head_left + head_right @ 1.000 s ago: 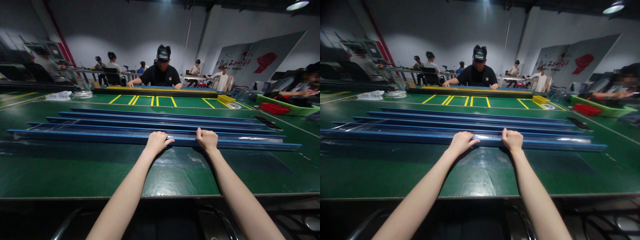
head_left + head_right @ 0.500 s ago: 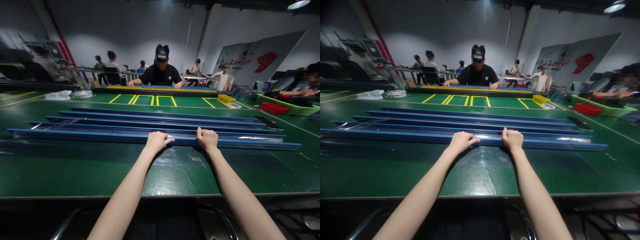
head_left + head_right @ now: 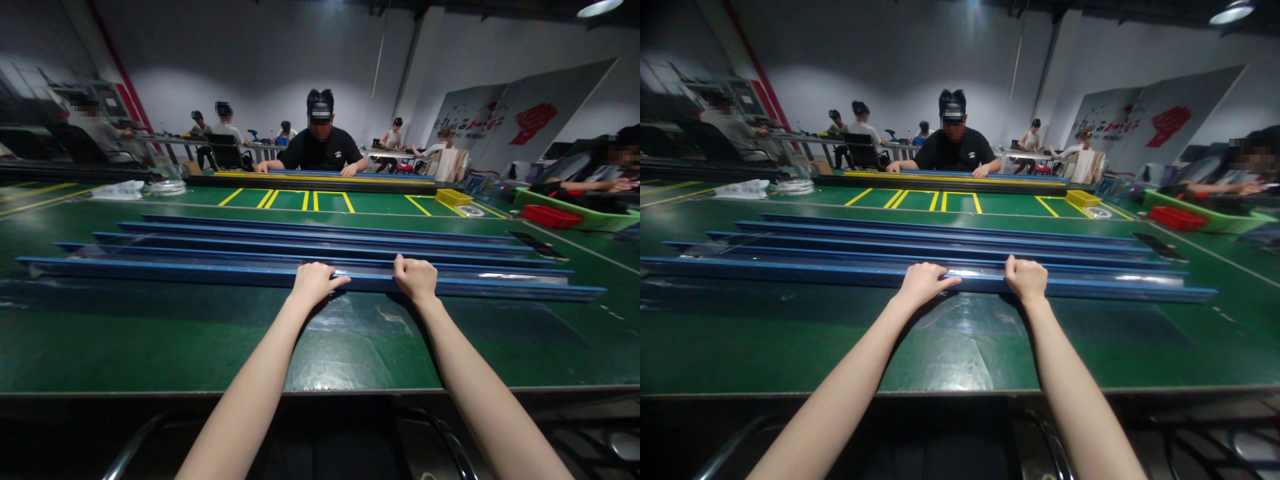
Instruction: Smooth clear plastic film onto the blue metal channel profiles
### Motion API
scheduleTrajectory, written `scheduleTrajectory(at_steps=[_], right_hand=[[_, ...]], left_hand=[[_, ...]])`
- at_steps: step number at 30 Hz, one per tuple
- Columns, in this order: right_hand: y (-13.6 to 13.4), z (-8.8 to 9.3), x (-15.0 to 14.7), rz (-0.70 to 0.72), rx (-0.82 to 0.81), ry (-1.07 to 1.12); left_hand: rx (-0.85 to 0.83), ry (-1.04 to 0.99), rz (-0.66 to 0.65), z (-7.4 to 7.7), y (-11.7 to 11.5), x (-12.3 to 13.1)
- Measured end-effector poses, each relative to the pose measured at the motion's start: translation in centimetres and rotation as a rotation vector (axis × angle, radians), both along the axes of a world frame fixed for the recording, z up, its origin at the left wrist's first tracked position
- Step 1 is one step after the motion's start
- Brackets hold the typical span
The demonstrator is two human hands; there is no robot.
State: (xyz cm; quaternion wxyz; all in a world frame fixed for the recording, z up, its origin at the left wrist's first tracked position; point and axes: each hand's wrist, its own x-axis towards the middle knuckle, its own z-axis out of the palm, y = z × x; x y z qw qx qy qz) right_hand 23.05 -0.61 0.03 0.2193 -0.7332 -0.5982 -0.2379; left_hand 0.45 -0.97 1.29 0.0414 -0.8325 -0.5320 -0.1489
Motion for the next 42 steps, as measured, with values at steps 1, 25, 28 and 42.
scheduleTrajectory(at_steps=[1, 25, 28, 42], right_hand=[[0.0, 0.0, 0.0, 0.001, -0.002, 0.0], [0.0, -0.1, 0.3, 0.019, 0.013, -0.026], [0.0, -0.3, 0.3, 0.035, 0.04, -0.046], [0.2, -0.8, -5.5, 0.439, 0.185, -0.18]], left_hand=[[0.003, -0.001, -0.006, 0.0, 0.0, 0.0], [0.047, -0.055, 0.008, -0.3, -0.1, 0.3], [0.047, -0.062, -0.001, -0.2, -0.1, 0.4], [0.075, -0.038, -0.018, -0.3, -0.3, 0.2]])
